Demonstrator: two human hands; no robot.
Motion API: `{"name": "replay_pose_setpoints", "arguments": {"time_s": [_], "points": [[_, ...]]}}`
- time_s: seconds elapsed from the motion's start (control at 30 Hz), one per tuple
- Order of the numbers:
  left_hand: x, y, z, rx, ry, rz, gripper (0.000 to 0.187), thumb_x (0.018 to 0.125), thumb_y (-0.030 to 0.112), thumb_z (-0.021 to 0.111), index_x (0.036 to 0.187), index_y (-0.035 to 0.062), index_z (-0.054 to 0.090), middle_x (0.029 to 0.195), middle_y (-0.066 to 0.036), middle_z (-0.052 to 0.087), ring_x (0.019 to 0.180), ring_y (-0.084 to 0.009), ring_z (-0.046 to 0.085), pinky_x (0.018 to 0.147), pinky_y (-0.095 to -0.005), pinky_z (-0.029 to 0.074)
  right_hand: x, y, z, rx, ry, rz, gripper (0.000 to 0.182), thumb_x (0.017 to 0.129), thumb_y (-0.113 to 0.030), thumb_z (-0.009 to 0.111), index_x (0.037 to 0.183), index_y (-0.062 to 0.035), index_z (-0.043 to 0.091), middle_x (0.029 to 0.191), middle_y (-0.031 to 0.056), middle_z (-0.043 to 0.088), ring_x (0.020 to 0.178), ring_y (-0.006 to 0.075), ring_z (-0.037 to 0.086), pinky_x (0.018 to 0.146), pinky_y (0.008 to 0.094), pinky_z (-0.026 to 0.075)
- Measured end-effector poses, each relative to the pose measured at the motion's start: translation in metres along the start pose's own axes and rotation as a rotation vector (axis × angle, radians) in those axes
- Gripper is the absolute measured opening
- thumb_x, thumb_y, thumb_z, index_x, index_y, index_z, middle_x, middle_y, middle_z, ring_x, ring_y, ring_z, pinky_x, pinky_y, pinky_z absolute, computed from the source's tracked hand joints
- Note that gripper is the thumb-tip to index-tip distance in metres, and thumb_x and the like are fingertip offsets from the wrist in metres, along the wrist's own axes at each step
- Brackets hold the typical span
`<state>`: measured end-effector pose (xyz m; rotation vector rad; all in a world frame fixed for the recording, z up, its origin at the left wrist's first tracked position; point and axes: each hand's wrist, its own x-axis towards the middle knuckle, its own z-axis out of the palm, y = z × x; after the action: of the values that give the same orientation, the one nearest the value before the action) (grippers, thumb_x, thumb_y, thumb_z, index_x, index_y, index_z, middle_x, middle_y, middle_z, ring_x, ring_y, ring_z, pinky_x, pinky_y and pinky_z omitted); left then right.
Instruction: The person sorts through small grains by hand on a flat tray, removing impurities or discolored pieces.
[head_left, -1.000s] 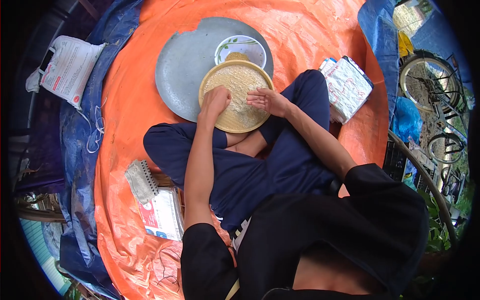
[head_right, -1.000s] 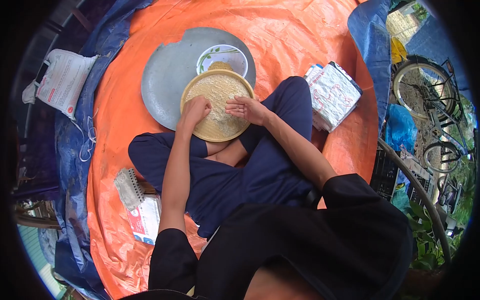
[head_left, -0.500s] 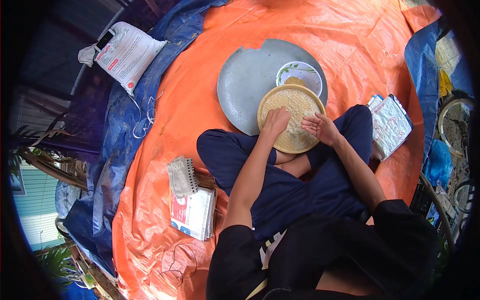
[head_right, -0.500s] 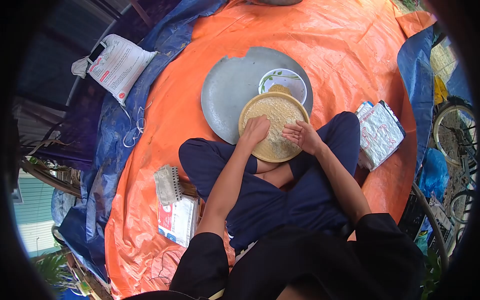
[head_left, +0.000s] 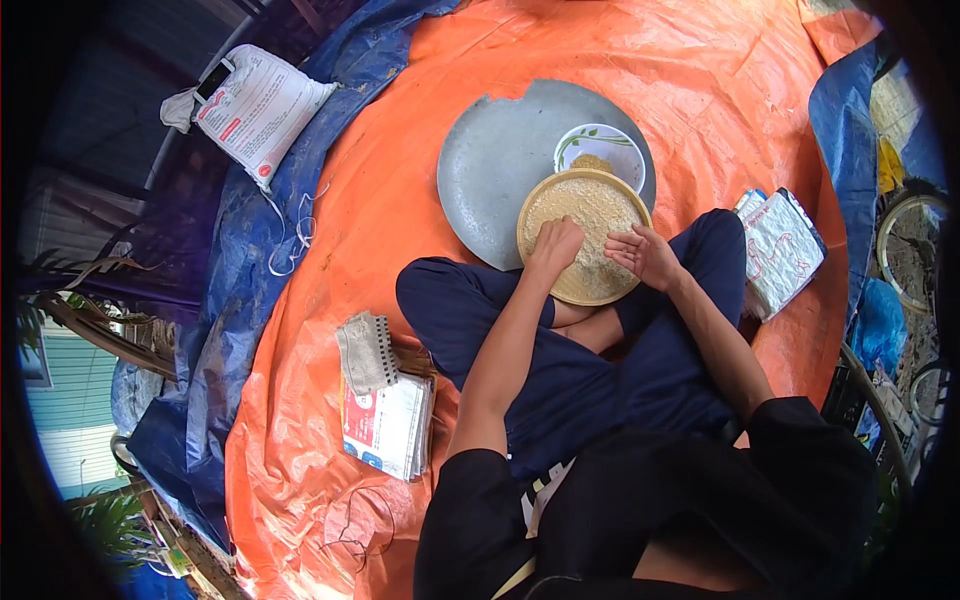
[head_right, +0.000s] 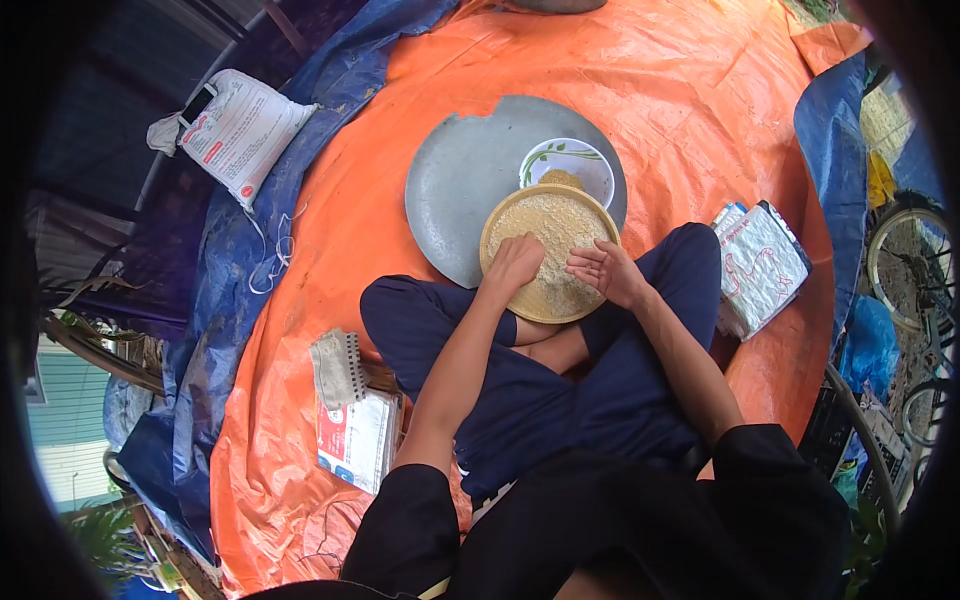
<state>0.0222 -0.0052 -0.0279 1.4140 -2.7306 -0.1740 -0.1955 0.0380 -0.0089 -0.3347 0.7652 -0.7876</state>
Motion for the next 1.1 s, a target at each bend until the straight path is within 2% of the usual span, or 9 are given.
{"name": "replay_pose_setpoints", "arguments": {"time_s": [0.27,0.47,0.5,0.6,0.73,0.83,0.93,0.97,1.1], "points": [[-0.004,-0.001,-0.01,-0.041,-0.058,0.021,0.011,0.071,-0.002,0.06,0.078,-0.0035,0.068,0.085,-0.024,0.064,0.079,-0.035,0.067,0.069,-0.0407,0.053,-0.002,0.0,0.001,0.002,-0.002,-0.01,0.054,0.095,-0.038,0.042,0.121,0.0087,0.05,0.108,0.0168,0.062,0.106,0.0253,0.061,0.095,0.0299,0.047],[-0.006,-0.013,-0.022,-0.34,-0.094,-0.112,0.013,0.075,0.001,0.055,0.078,-0.0077,0.063,0.084,-0.029,0.062,0.082,-0.0405,0.064,0.072,-0.0448,0.052,0.0,0.002,-0.005,0.027,-0.025,-0.015,0.053,0.095,-0.037,0.041,0.121,0.0087,0.05,0.109,0.0166,0.062,0.106,0.0251,0.06,0.095,0.0301,0.048],[-0.006,-0.02,-0.013,-0.41,-0.046,-0.089,0.014,0.076,0.004,0.054,0.079,-0.0073,0.062,0.082,-0.03,0.061,0.081,-0.0419,0.063,0.07,-0.0444,0.051,0.002,0.004,-0.009,0.026,-0.03,-0.018,0.053,0.095,-0.037,0.041,0.121,0.0088,0.051,0.109,0.0166,0.061,0.106,0.0253,0.06,0.095,0.0302,0.047],[-0.005,-0.023,-0.028,-0.709,-0.012,-0.19,0.013,0.076,0.006,0.056,0.08,-0.0059,0.061,0.078,-0.026,0.063,0.074,-0.0364,0.065,0.066,-0.0403,0.051,0.004,0.004,-0.011,0.047,-0.023,-0.015,0.052,0.095,-0.036,0.042,0.119,0.0085,0.052,0.11,0.0172,0.061,0.105,0.0257,0.061,0.094,0.0303,0.048],[0.002,-0.025,-0.028,-1.044,0.153,-0.249,0.012,0.078,0.007,0.065,0.084,-0.0036,0.062,0.072,-0.009,0.065,0.067,-0.0128,0.063,0.063,-0.0264,0.05,0.007,0.003,-0.015,0.053,-0.008,-0.026,0.05,0.095,-0.035,0.043,0.116,0.0083,0.053,0.111,0.0183,0.062,0.105,0.026,0.061,0.094,0.0307,0.048],[0.002,-0.018,-0.036,-1.404,0.133,-0.235,0.014,0.078,0.004,0.068,0.089,-0.0033,0.062,0.076,-0.007,0.065,0.068,-0.0104,0.062,0.062,-0.0229,0.05,0.006,0.006,-0.015,0.059,0.015,-0.016,0.048,0.094,-0.035,0.045,0.115,0.0084,0.054,0.11,0.019,0.062,0.104,0.0265,0.061,0.093,0.0313,0.049],[0.003,-0.007,-0.034,-1.411,0.09,-0.191,0.017,0.078,0.003,0.069,0.092,-0.0038,0.062,0.08,-0.007,0.065,0.067,-0.0113,0.062,0.062,-0.0221,0.05,0.008,0.007,-0.017,0.058,0.002,0.002,0.047,0.094,-0.034,0.046,0.113,0.0086,0.054,0.109,0.0192,0.062,0.103,0.0268,0.062,0.093,0.0318,0.05],[0.003,0.002,-0.035,-1.282,0.088,-0.197,0.019,0.076,0.003,0.07,0.092,-0.0036,0.063,0.076,-0.007,0.065,0.067,-0.0106,0.062,0.062,-0.0225,0.05,0.008,0.007,-0.018,0.058,-0.011,0.012,0.047,0.094,-0.033,0.046,0.113,0.0086,0.054,0.109,0.0193,0.062,0.103,0.0269,0.062,0.093,0.032,0.05],[0.008,0.037,-0.023,-1.166,0.041,-0.126,0.019,0.072,0.005,0.072,0.088,-0.0024,0.065,0.07,-0.009,0.066,0.064,-0.0111,0.062,0.06,-0.0242,0.05,0.012,0.013,-0.017,0.035,0.025,0.049,0.041,0.096,-0.027,0.044,0.113,0.0095,0.054,0.109,0.0197,0.062,0.104,0.0268,0.061,0.095,0.0311,0.049]]}}
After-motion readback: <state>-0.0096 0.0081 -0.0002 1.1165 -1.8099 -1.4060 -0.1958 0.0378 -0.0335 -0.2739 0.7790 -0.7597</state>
